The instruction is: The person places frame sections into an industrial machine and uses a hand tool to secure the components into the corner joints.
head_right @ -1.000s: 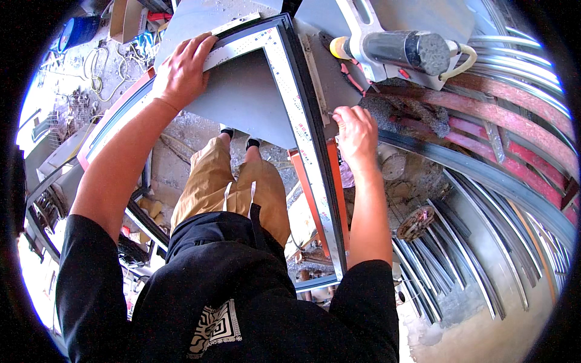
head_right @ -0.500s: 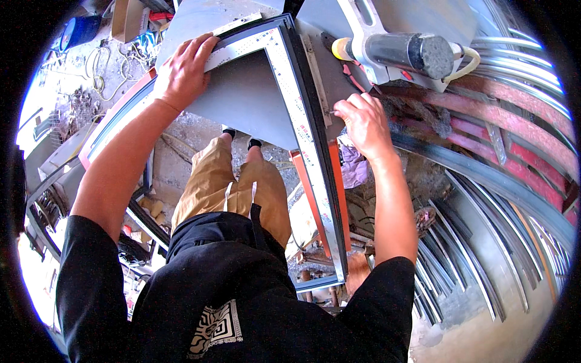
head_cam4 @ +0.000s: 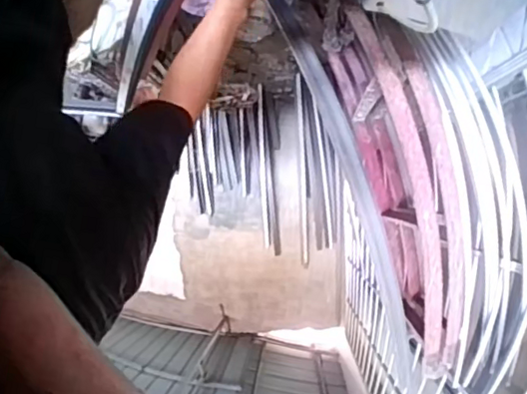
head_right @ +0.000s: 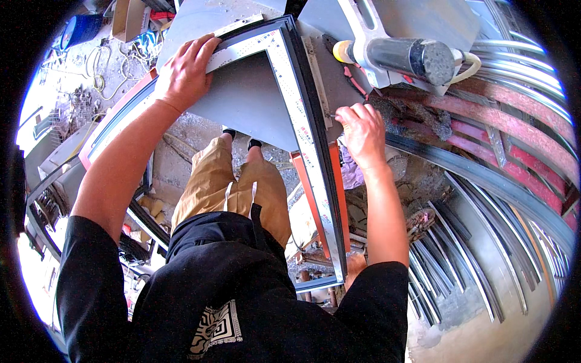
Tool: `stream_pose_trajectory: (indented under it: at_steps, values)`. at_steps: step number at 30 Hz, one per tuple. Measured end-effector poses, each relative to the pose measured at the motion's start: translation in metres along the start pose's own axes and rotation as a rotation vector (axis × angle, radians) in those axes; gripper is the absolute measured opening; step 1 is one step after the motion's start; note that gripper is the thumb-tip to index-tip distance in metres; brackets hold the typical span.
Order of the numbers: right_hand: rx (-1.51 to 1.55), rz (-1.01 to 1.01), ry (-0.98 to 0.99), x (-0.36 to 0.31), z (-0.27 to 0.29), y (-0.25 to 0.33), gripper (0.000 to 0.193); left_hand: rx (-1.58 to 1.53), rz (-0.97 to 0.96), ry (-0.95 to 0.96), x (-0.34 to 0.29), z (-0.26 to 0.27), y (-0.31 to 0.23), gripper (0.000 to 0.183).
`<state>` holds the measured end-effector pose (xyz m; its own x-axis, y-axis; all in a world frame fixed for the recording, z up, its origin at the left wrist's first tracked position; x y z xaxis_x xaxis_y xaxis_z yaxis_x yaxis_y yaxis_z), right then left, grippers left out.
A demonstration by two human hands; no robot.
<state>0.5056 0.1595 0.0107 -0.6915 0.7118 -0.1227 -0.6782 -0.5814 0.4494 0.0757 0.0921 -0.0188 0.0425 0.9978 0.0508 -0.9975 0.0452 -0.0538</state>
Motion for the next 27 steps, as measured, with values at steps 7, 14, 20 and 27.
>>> stream_pose_trajectory:
  at_steps: [7,14,20,27]
  values:
    - [0.024,-0.109,-0.162,-0.015,-0.019,0.007,0.011,-0.016,-0.005,0.004,0.002,0.003,-0.002,0.079]
    - [-0.020,-0.174,-0.256,-0.029,-0.037,0.017,0.011,-0.031,-0.011,-0.008,0.002,0.002,0.000,0.081]
    - [0.054,-0.301,-0.276,-0.032,-0.044,0.035,0.012,-0.042,-0.004,0.009,0.001,0.003,0.001,0.081]
    - [0.069,-0.397,-0.260,-0.029,-0.040,0.043,0.016,-0.022,0.006,0.017,0.002,0.004,0.000,0.084]
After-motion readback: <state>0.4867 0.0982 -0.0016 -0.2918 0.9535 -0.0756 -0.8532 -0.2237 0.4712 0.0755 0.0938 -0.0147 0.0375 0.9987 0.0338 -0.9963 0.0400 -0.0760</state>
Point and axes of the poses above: each hand's wrist, its own x-axis towards the middle knuckle, its own z-axis out of the back of the hand, y = z × x, the point moved 1 cm from there along x, towards the middle knuckle, and after that the axes turned 6 degrees about x, right-handed, at the moved point
